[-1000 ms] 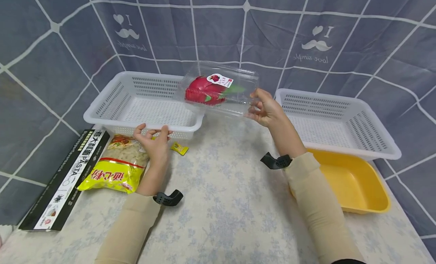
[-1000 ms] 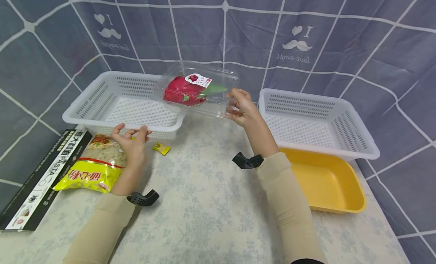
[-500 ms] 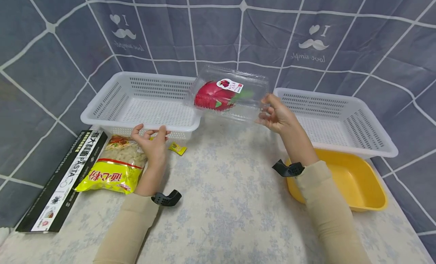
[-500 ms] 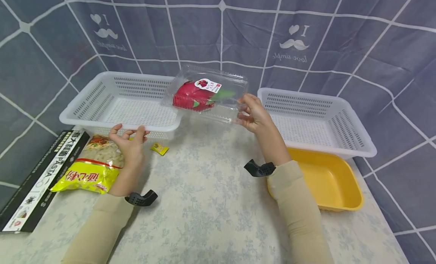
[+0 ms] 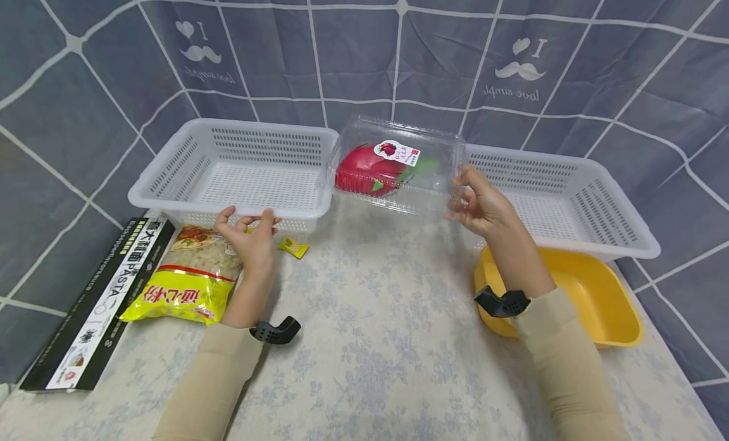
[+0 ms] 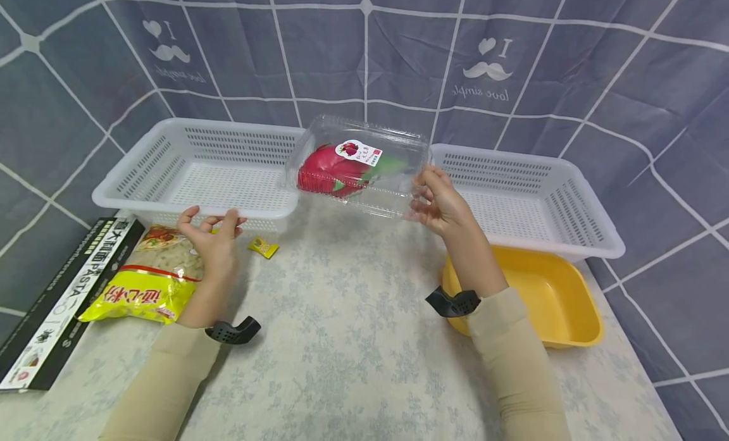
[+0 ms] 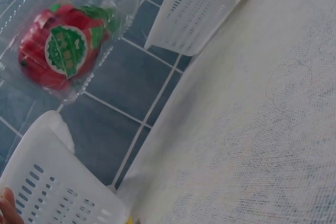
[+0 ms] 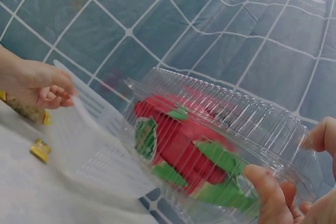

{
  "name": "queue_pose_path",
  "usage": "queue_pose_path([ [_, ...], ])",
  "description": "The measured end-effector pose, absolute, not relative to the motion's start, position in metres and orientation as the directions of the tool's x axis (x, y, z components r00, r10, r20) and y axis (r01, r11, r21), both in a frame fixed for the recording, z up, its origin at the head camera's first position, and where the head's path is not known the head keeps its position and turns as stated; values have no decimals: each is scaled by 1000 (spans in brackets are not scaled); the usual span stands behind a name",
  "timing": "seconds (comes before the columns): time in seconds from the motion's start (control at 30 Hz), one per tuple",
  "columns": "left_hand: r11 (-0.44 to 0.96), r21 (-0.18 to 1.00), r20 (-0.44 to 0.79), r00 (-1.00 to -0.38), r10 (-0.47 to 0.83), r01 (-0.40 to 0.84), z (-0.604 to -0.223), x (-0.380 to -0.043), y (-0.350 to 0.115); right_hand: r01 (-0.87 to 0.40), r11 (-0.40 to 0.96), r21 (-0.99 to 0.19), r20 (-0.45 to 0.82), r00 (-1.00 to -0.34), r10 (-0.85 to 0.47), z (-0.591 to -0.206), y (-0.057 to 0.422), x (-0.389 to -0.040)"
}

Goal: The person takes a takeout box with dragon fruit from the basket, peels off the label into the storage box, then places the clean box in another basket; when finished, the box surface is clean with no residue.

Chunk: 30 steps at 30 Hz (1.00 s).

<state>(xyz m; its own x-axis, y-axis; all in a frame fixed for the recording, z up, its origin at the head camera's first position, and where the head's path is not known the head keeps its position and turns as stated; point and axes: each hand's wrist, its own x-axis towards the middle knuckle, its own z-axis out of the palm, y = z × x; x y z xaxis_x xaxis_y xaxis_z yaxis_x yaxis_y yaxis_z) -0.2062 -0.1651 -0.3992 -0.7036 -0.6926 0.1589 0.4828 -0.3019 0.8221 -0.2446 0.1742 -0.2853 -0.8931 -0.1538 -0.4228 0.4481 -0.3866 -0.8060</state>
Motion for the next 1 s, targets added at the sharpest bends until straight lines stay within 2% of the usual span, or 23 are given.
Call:
queue_pose_path([
  [0.2,-312,819,156,-710,-687,482,-399,-207,-165,445,-352,-824,-406,-896,-181,-286,182,-232],
  [0.53,-301,828,154,-707,-690,474,-399,-206,-165,408,-454,-792,-306,-909,-282,-297,191,-212],
  [1.0,-293,831,158,-706,-690,473,-399,-206,-166,353,-452,-819,-204,-916,-345,-306,196,-181],
])
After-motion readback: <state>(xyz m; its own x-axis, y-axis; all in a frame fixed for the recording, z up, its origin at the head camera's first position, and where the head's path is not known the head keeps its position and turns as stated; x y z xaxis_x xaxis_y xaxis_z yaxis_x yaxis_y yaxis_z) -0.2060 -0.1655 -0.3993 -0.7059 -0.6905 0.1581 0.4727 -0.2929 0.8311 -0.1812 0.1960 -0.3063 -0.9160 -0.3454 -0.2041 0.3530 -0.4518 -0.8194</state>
